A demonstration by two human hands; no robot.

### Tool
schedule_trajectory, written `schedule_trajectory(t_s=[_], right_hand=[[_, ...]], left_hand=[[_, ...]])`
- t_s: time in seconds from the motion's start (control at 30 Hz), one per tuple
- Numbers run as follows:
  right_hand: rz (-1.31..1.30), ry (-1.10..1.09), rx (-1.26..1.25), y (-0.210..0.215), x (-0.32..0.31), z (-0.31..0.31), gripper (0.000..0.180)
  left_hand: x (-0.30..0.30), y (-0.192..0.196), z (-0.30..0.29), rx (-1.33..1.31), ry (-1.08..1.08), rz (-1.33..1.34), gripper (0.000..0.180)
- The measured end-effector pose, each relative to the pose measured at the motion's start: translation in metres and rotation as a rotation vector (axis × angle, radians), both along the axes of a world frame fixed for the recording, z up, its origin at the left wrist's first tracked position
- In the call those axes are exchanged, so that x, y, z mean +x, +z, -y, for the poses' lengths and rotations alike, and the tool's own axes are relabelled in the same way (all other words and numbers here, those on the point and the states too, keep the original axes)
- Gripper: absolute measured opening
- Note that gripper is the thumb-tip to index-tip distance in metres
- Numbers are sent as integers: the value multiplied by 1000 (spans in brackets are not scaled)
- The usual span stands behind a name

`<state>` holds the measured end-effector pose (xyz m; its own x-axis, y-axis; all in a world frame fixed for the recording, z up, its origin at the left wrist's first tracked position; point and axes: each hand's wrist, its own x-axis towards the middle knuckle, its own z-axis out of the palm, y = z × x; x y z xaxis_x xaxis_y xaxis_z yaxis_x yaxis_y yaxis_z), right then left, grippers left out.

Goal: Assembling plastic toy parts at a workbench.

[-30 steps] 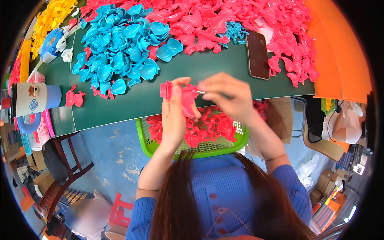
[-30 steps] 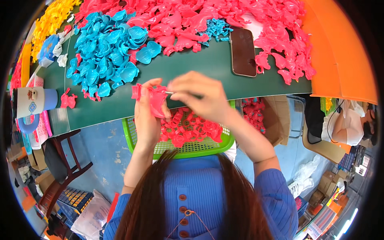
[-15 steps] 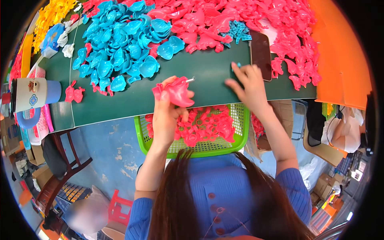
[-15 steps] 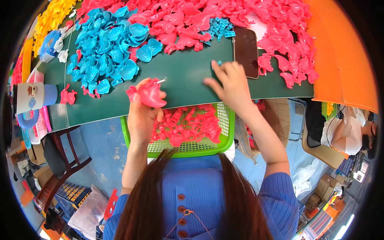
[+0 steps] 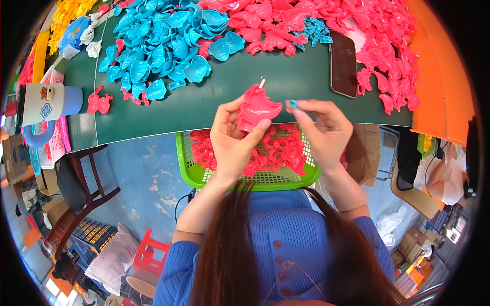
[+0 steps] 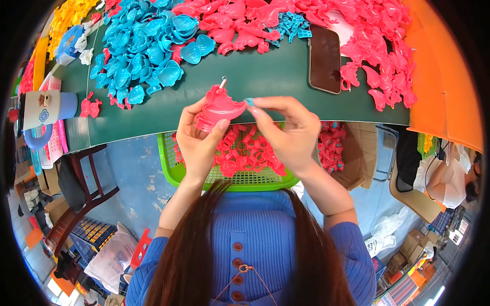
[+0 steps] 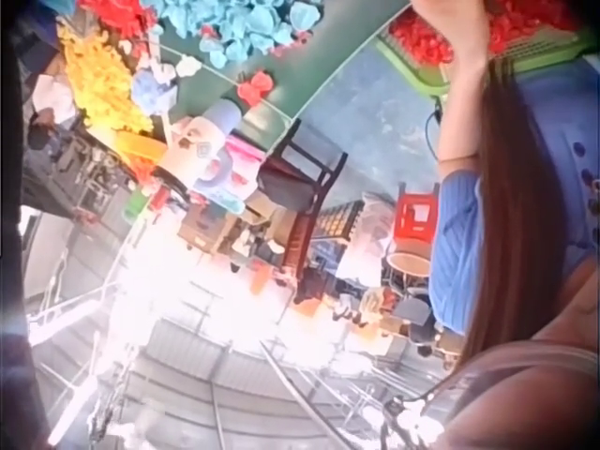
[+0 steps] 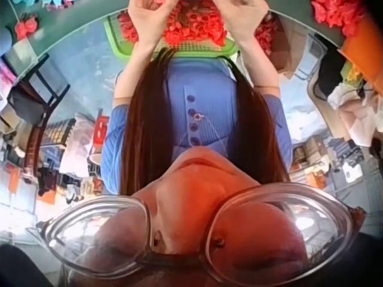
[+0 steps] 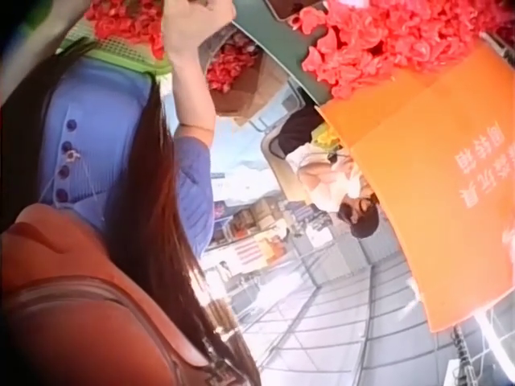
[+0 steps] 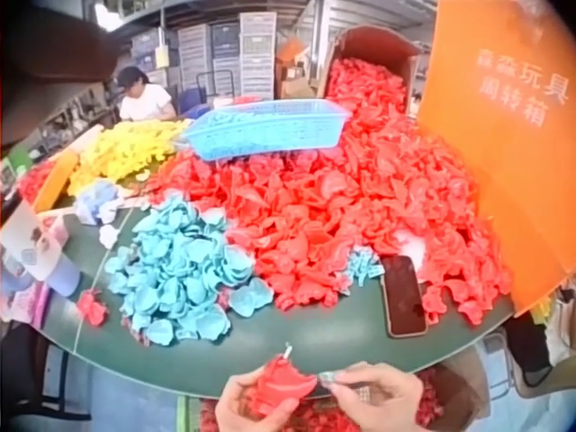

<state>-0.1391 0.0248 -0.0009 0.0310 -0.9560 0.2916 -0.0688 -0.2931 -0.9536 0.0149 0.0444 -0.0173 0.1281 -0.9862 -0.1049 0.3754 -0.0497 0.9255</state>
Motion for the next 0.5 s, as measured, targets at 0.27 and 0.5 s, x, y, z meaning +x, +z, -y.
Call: schedule_trajectory(t_s=[0.27, 0.5], right_hand=[[-77, -21, -18, -6, 17, 7, 16], [-136, -27, -70, -11, 12, 10, 16]], left_hand=[[-4, 4, -9, -71, 17, 45, 49], [-7, 4, -8, -73, 9, 38, 48]])
